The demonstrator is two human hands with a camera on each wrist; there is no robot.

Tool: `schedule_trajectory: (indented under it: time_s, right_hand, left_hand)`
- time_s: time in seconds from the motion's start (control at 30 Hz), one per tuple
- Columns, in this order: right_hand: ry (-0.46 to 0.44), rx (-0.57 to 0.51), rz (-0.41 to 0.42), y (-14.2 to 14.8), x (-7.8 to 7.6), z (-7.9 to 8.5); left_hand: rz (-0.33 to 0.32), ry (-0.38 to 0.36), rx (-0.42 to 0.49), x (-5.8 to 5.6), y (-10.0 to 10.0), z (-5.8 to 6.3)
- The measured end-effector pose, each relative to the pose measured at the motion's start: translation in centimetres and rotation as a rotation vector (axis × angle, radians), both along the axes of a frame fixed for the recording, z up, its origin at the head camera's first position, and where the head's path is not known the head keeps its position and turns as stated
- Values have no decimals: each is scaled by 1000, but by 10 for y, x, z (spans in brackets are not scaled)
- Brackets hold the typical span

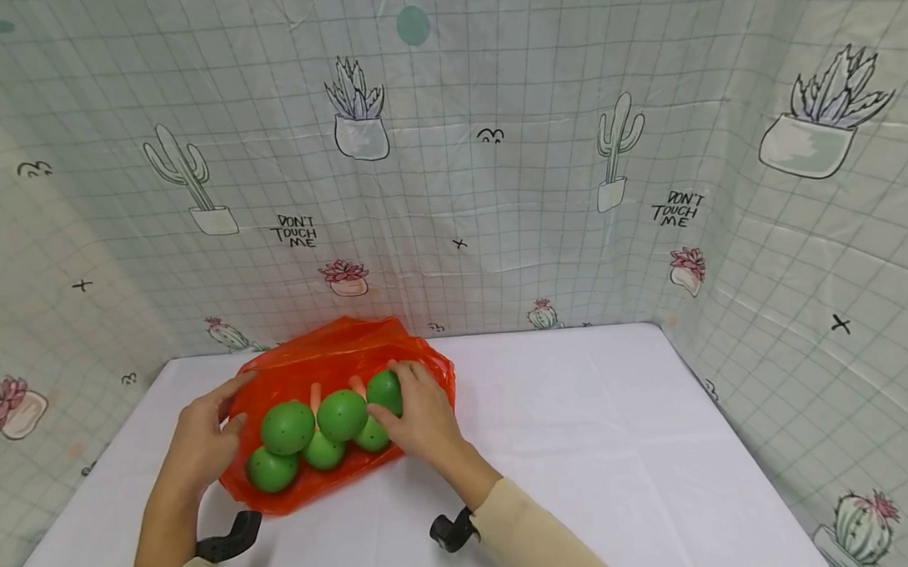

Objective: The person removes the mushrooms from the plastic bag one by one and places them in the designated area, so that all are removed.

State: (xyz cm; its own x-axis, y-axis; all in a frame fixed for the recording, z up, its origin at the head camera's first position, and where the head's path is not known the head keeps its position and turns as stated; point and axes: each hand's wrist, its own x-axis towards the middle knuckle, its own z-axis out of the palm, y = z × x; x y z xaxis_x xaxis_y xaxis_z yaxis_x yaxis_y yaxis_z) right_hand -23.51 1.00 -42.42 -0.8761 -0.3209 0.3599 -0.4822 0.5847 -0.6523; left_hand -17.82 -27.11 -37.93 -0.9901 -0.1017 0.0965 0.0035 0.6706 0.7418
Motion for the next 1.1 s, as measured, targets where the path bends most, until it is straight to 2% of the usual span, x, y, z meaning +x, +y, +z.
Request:
schedule_trajectory:
  time_s: [0.33,0.57,1.1]
  right_hand:
    - [-14,-35,-28,-1,-7,-8]
    - [-18,-65,-49,-4,-10,-13]
    - [-47,-109,-72,-6,-12,-13]
  left_hand:
    - [31,19,12,-4,0,-2]
    - [50,55,12,-2,-1,-1]
    - [65,14,67,-3,-2,-1]
